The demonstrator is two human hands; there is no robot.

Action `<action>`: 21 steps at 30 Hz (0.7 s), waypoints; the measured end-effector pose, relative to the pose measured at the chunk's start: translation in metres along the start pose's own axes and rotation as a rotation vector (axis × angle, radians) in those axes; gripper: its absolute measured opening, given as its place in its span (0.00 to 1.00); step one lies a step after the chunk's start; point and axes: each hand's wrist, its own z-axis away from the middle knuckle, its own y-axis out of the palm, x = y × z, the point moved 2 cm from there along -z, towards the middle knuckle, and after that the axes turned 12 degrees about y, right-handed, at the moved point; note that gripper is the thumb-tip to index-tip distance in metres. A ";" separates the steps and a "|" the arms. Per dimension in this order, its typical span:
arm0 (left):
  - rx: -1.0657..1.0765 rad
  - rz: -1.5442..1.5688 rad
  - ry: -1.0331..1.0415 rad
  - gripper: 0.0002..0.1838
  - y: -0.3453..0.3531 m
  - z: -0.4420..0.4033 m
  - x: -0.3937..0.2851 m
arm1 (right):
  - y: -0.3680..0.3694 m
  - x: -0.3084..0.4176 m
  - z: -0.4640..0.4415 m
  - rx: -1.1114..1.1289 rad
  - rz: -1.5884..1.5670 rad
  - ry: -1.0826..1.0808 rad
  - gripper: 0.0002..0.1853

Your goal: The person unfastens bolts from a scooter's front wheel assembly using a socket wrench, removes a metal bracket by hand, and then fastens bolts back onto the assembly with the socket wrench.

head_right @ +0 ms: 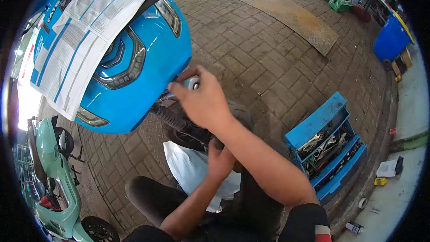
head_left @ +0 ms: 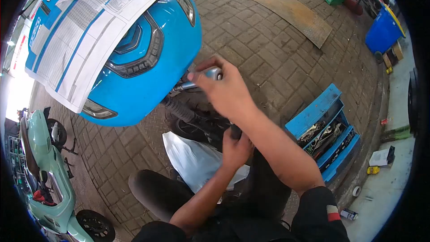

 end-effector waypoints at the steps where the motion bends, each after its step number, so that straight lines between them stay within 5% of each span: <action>1: 0.060 0.111 -0.218 0.10 -0.007 0.011 -0.046 | -0.004 0.000 0.001 0.003 0.001 0.004 0.15; 2: 0.121 0.222 -0.431 0.08 -0.015 0.020 -0.084 | -0.009 -0.003 0.003 0.164 -0.265 0.259 0.18; 4: 0.088 0.381 -0.520 0.10 -0.032 0.036 -0.134 | -0.004 -0.001 0.011 0.329 -0.529 0.516 0.21; 12: 0.196 0.547 -0.392 0.16 -0.057 0.030 -0.125 | 0.005 -0.049 0.095 0.136 -0.275 0.044 0.21; 13: 0.337 0.080 -0.071 0.18 -0.064 0.024 -0.128 | 0.006 -0.055 0.096 0.135 -0.268 0.035 0.21; 15: 0.592 -0.593 -0.006 0.17 -0.077 0.018 -0.160 | 0.008 -0.065 0.102 0.108 -0.178 0.062 0.13; 16: 0.620 -0.599 0.005 0.17 -0.073 0.011 -0.189 | 0.008 -0.068 0.102 0.083 -0.187 0.048 0.13; 18: 0.662 -1.112 -0.034 0.18 -0.057 -0.005 -0.235 | 0.007 -0.054 0.105 -0.215 0.269 -0.267 0.12; 19: 0.486 -1.157 0.325 0.17 -0.050 -0.019 -0.241 | 0.005 -0.044 0.111 -0.015 0.079 0.045 0.13; 20: 0.281 -1.172 0.680 0.16 -0.043 -0.033 -0.241 | 0.007 -0.044 0.115 -0.016 0.083 0.039 0.13; 21: 0.307 -1.149 0.841 0.17 -0.032 -0.055 -0.230 | 0.012 -0.048 0.114 -0.006 -0.055 0.093 0.14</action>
